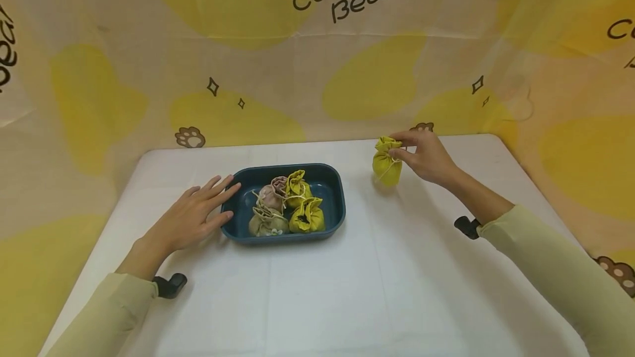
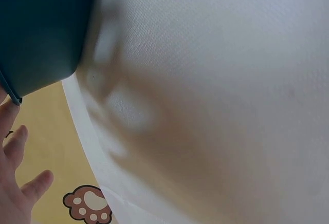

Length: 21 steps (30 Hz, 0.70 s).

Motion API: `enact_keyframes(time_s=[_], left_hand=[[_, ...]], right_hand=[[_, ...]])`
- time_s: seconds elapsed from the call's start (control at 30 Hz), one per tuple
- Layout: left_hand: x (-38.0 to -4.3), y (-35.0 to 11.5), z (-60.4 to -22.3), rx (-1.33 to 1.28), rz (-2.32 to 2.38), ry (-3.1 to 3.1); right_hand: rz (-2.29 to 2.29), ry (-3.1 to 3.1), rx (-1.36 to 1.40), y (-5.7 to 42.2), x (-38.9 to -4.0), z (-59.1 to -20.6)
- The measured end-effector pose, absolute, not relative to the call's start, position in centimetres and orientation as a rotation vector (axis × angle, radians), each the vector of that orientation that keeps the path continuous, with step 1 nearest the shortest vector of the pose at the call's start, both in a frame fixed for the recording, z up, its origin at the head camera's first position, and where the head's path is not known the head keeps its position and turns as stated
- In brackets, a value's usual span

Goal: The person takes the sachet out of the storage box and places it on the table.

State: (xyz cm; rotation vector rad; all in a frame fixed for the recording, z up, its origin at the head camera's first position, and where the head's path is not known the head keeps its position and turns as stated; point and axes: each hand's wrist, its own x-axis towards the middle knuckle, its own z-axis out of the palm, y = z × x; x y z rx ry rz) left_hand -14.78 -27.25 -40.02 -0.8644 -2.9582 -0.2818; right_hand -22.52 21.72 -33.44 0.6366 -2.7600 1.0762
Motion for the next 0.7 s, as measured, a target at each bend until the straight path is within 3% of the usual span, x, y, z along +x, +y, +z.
enact_keyframes(time_s=[0.7], left_hand=[[-14.9, -27.3, -39.4, -0.887, -0.293, -2.957]], right_hand=[[0.947, -2.916, 0.498, 25.0, -22.8, -35.6]])
